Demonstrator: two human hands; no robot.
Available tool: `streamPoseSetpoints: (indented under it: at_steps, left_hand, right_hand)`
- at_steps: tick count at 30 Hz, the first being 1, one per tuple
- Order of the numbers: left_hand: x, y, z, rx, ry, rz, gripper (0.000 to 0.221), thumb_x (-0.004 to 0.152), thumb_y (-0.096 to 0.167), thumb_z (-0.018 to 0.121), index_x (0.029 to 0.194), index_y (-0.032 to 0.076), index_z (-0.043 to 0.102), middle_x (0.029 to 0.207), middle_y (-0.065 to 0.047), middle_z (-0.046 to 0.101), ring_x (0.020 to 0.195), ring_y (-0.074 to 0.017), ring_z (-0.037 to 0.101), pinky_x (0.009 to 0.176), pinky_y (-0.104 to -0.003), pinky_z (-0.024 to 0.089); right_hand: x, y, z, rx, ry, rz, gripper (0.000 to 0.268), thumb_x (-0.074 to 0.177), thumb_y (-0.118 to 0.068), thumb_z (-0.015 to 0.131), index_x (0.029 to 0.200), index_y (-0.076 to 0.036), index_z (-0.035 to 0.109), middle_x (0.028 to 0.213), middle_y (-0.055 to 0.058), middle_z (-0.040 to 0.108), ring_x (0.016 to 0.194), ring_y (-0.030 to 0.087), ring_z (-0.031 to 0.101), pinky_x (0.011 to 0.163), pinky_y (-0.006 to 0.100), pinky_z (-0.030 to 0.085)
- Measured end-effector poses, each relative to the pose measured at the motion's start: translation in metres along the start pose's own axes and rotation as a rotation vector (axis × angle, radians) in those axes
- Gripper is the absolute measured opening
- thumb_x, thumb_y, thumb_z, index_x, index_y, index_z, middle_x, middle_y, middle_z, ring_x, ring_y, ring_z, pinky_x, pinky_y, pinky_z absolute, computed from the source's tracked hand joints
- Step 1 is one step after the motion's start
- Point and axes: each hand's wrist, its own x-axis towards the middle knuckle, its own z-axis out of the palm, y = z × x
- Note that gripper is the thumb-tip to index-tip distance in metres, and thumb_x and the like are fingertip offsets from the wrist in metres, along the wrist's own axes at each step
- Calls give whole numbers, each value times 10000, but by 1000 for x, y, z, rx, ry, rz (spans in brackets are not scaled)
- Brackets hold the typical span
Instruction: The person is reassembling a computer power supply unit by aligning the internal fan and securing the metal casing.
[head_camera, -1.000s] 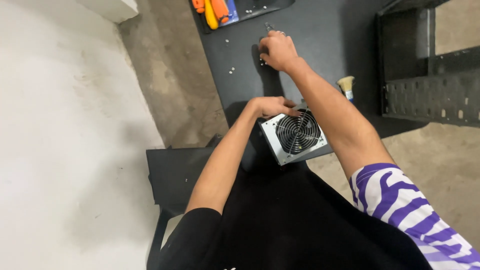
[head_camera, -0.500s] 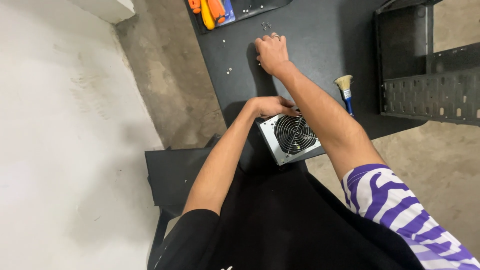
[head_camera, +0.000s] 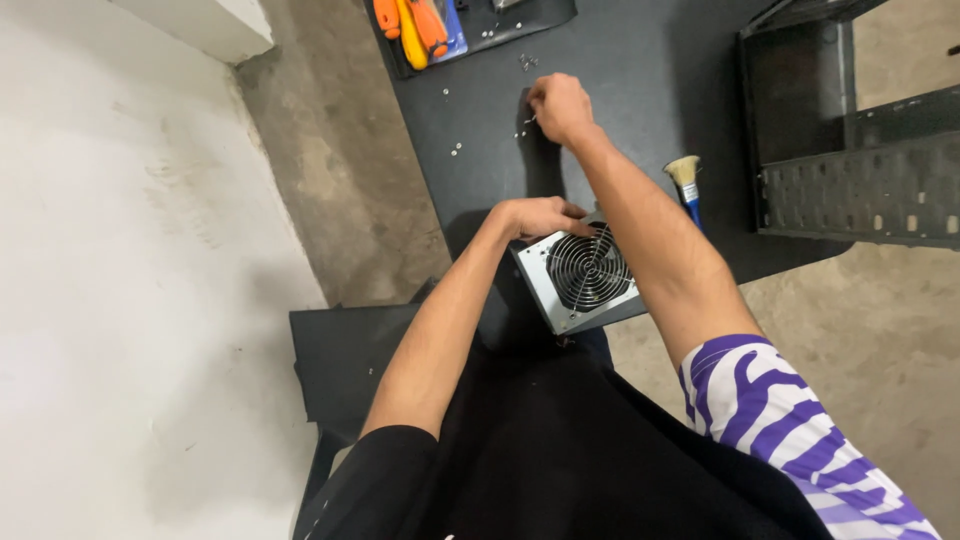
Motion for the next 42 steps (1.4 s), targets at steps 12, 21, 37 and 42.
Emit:
streamPoseSetpoints:
  at_steps: [12, 21, 37, 42]
  left_hand:
    - [-13, 4, 2, -137, -34, 70, 570, 909, 458, 651, 1366, 116, 664, 552, 57, 378, 393, -64, 217, 376, -280, 208]
    - [42, -41, 11, -519, -143, 185, 192, 933, 242, 749, 1051, 95, 711, 924, -18, 770, 781, -103, 717, 680, -252, 589]
    - [31, -28, 28, -447, -14, 147, 358, 904, 286, 803, 1243, 187, 743, 1067, -127, 757, 862, -250, 769, 695, -399, 685]
    - [13, -17, 32, -516, -24, 133, 362, 917, 232, 765, 1269, 161, 723, 929, -138, 774, 724, -255, 784, 629, -389, 690]
  right_hand:
    - [-27, 22, -22, -8, -93, -382, 283, 769, -59, 755, 1045, -122, 740, 1038, 82, 577, 823, 275, 660, 774, 448, 544]
    - [-35, 43, -5, 217, 86, -362, 84, 852, -98, 789, 900, -144, 738, 759, 4, 706, 678, 155, 622, 696, 324, 490]
    - [-282, 18, -110, 200, 366, -474, 149, 891, 8, 838, 964, -94, 758, 856, 70, 675, 802, 302, 702, 727, 381, 556]
    - [-280, 24, -94, 211, 442, -485, 163, 866, 4, 856, 919, -93, 737, 861, 65, 669, 809, 289, 703, 744, 385, 557]
